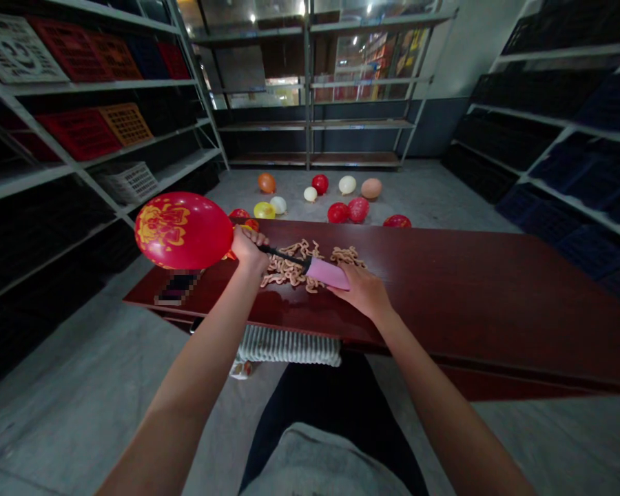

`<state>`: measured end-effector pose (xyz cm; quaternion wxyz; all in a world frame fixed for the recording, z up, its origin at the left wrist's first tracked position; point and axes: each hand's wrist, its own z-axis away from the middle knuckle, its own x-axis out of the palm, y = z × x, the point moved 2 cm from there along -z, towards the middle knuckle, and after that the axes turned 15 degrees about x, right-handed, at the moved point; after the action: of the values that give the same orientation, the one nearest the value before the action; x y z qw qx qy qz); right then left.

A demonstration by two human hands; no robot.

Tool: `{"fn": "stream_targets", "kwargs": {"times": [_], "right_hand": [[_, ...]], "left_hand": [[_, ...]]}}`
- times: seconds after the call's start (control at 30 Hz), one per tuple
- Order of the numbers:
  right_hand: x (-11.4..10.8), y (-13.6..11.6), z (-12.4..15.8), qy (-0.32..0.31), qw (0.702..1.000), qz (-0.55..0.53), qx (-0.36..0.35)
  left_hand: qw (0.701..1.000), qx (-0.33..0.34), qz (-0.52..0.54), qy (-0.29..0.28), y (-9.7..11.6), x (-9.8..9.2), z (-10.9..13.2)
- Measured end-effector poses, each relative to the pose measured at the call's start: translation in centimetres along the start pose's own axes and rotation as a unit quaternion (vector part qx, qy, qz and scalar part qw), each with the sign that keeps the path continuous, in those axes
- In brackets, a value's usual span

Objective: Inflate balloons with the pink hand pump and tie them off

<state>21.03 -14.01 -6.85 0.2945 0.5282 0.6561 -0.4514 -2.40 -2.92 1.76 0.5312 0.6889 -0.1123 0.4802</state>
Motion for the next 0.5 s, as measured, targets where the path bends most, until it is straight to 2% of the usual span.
{"fn": "stream_targets", "kwargs": {"times": [0.2,0.3,0.4,0.5], "right_hand": [[-0.1,-0.4,0.1,-0.012,0.998,0.032,-0.052],[-0.1,-0.5,0.0,-0.016,0.996,0.032,-0.080],[-0.1,-0.5,0.0,-0.019,0.997,0.014,-0.075],[-0.1,-0.2,-0.1,-0.027,0.999,-0.023,-0.042]], "left_hand": [[0.999,-0.004,0.000,0.045,3.6,-3.6,-2.5],[0.998,-0.006,-0.006,0.061,4.8,-4.3,-2.9],[0.999,0.015,-0.003,0.039,5.6,-3.3,-2.6],[0.998,0.059,0.013,-0.030,6.4,-0.6,-1.5]]}}
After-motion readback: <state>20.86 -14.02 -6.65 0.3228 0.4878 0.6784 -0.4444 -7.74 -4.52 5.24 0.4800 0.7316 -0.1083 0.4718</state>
